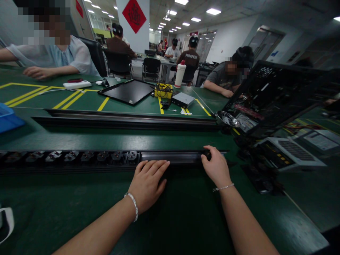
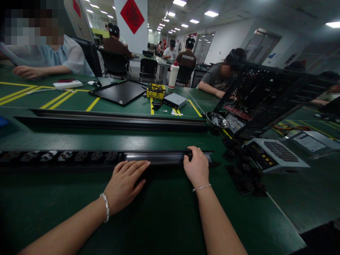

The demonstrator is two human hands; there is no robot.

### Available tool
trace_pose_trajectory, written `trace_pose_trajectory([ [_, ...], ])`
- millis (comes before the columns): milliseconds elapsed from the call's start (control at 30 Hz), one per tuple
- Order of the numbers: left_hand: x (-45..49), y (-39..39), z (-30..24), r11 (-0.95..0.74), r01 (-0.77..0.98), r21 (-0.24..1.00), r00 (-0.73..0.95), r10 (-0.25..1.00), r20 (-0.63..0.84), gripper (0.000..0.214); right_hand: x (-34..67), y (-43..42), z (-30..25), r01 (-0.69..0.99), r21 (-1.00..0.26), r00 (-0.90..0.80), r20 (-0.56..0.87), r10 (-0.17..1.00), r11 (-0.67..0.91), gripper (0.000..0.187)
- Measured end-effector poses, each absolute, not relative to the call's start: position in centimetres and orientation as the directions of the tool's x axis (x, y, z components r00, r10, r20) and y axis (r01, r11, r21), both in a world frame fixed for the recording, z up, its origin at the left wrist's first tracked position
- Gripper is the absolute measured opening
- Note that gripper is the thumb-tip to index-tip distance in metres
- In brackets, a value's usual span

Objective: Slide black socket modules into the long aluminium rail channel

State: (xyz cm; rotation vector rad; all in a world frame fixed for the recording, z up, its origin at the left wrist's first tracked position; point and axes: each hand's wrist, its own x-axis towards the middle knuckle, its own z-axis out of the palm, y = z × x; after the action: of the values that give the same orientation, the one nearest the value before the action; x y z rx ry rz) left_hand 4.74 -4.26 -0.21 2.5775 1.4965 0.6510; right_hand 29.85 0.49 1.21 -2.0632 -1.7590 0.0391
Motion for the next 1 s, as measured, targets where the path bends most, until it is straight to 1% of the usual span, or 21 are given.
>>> trace_pose_trajectory([
  [300,4.71,-4.19,-0.28,-0.518,0.803,0.294,0.429,0.845,0.319,0.047,29.98,0.59,1.02,0.936,-0.340,0.192,0.274,0.942,-0.092,0.036],
  [500,4.69,-4.22,-0.27,-0.518,0.792,0.323,0.425,0.848,0.317,0.047,30.16,0.65,0.76,0.933,-0.354,0.178,0.308,0.935,-0.061,0.036],
  [767,4.74,-4.12,-0.31,-0.517,0.790,0.330,0.423,0.849,0.316,0.047,30.08,0.65,0.90,0.929,-0.362,0.189,0.299,0.935,-0.072,0.036],
  [1000,4.71,-4.17,-0.34,-0.515,0.789,0.335,0.422,0.851,0.314,0.048,29.80,0.50,1.19,0.918,-0.379,0.231,0.263,0.937,-0.119,0.040],
])
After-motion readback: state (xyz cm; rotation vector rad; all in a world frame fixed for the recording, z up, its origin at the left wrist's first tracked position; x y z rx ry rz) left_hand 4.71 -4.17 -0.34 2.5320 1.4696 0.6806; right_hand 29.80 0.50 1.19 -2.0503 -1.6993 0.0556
